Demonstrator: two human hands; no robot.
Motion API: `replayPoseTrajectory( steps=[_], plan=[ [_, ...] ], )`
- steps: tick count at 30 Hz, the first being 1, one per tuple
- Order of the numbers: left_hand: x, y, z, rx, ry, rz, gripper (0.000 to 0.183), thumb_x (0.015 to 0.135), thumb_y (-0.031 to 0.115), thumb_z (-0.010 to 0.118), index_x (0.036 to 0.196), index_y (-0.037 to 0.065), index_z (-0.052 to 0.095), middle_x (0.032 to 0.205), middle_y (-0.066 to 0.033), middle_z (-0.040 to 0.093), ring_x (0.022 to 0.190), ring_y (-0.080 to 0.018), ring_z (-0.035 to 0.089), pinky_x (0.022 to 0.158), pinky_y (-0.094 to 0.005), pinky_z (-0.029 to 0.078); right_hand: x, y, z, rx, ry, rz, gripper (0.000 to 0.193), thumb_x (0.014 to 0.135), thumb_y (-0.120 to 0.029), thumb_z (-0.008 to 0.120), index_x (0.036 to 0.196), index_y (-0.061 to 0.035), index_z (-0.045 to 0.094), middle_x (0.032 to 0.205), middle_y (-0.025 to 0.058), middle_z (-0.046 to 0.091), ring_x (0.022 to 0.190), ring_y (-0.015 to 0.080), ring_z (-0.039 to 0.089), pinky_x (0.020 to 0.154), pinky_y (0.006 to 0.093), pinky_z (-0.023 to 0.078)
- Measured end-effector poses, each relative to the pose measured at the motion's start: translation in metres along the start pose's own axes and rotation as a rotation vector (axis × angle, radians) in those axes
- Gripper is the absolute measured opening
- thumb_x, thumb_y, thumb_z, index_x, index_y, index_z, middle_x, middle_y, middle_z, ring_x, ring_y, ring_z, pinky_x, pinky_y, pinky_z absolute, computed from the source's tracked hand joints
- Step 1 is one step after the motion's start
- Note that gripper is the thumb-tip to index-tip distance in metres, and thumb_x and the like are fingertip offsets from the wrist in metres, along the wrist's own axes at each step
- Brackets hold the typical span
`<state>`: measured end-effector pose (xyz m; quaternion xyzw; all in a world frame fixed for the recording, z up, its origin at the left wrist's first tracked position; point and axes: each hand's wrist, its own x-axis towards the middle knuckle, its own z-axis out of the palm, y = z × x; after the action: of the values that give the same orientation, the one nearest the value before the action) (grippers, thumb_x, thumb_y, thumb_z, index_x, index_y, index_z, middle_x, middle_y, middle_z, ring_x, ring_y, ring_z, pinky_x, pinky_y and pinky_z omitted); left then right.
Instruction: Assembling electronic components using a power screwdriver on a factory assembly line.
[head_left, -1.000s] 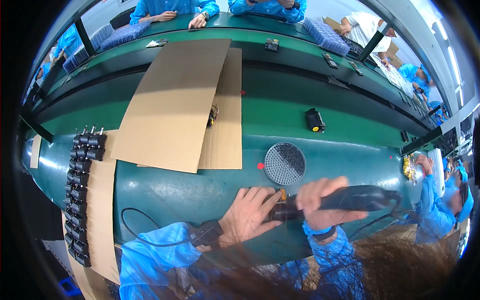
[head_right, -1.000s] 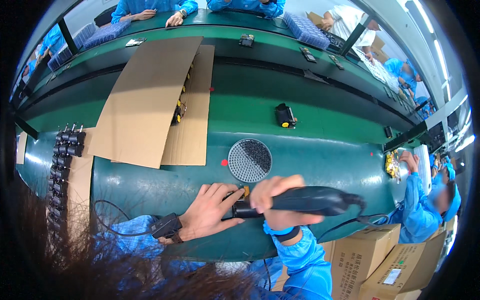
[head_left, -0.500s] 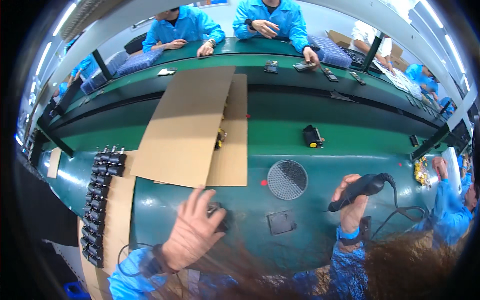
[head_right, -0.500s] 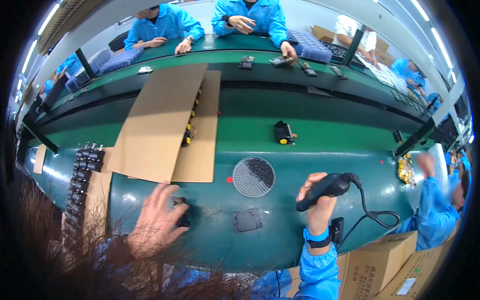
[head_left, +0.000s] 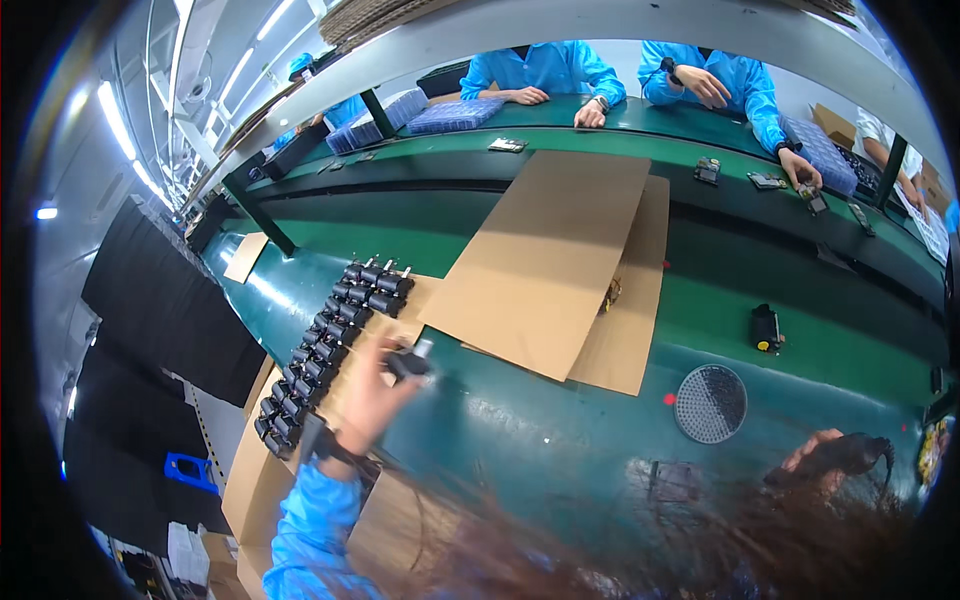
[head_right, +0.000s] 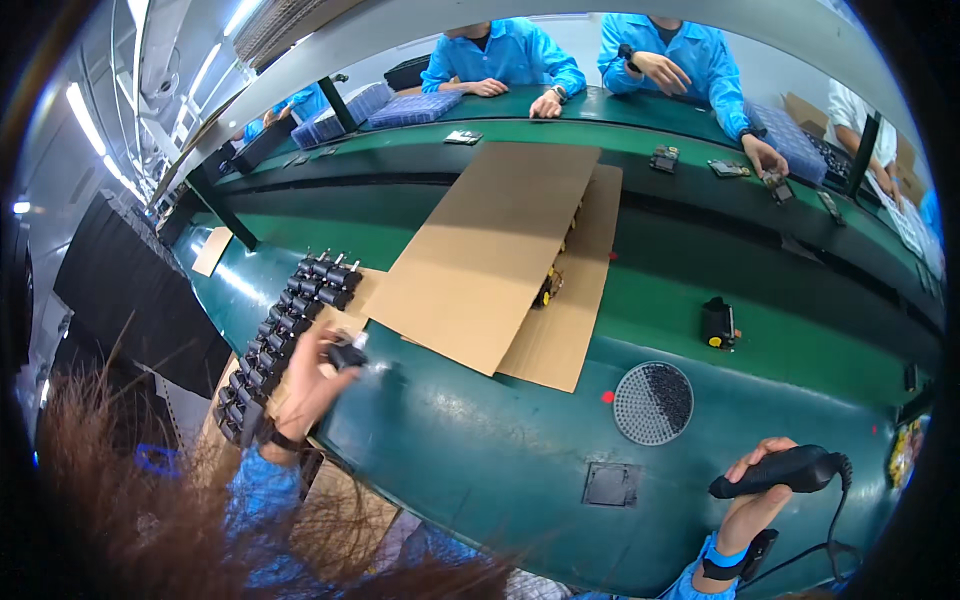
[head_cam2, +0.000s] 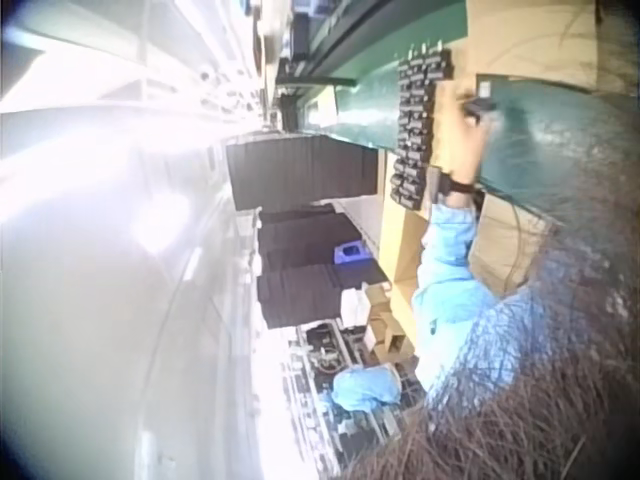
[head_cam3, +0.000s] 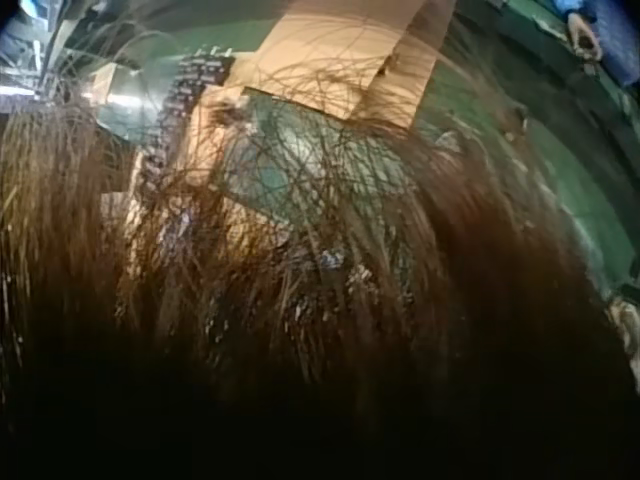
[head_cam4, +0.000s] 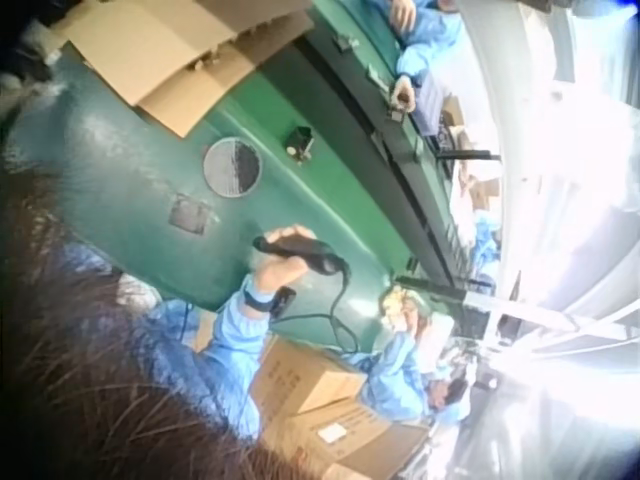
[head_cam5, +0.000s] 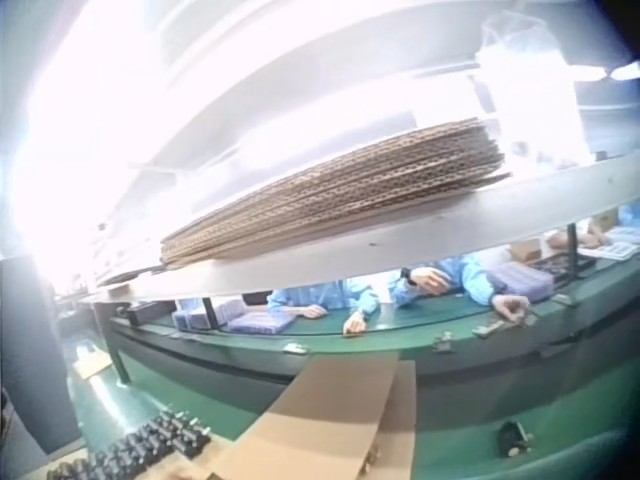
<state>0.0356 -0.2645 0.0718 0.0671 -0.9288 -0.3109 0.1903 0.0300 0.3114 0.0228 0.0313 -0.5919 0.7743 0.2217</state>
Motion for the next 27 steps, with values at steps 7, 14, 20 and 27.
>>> replayPoseTrajectory(
  steps=[7, 14, 20, 27],
  plan=[
    [0.034, -0.125, -0.017, 0.474, 0.041, -0.114, 0.070, 0.067, 0.014, 0.088, 0.131, 0.003, 0.061, 0.115, -0.0176, 0.064, 0.113, -0.0361, 0.060, 0.102, -0.0421, 0.049, -0.003, -0.001, 0.004, -0.036, 0.015, -0.038, 0.076, 0.092, -0.074, 0.057, 0.120, -0.0039, 0.048, 0.091, 0.0058, 0.050, 0.067, 0.0142, 0.053, 0.064, 0.0275, 0.044],
    [0.059, -0.122, 0.001, 0.450, 0.205, -0.022, 0.060, 0.072, 0.015, 0.085, 0.127, 0.007, 0.062, 0.128, -0.0199, 0.053, 0.116, -0.0404, 0.059, 0.096, -0.0436, 0.052, 0.003, 0.004, -0.020, 0.035, -0.071, 0.056, 0.078, 0.091, -0.076, 0.056, 0.121, -0.0047, 0.048, 0.089, 0.0045, 0.050, 0.069, 0.0141, 0.054, 0.065, 0.0277, 0.044],
    [0.089, -0.072, 0.024, 0.592, 0.271, 0.031, 0.090, 0.069, 0.018, 0.086, 0.149, 0.010, 0.046, 0.142, -0.0199, 0.048, 0.132, -0.0409, 0.046, 0.109, -0.0498, 0.040, -0.003, -0.004, -0.015, -0.019, -0.027, 0.187, 0.079, 0.087, -0.074, 0.064, 0.120, -0.0026, 0.052, 0.092, 0.0062, 0.058, 0.074, 0.0151, 0.059, 0.066, 0.0291, 0.049],
    [0.117, 0.161, 0.159, 0.131, -0.107, 0.737, 0.075, 0.075, 0.010, 0.079, 0.144, 0.006, 0.052, 0.144, -0.0171, 0.049, 0.135, -0.0375, 0.047, 0.113, -0.0481, 0.038, 0.005, -0.008, 0.016, 0.074, 0.077, 0.071, 0.083, 0.080, -0.075, 0.071, 0.115, -0.0020, 0.055, 0.089, 0.0072, 0.061, 0.071, 0.0158, 0.062, 0.063, 0.0286, 0.051]
  ],
)
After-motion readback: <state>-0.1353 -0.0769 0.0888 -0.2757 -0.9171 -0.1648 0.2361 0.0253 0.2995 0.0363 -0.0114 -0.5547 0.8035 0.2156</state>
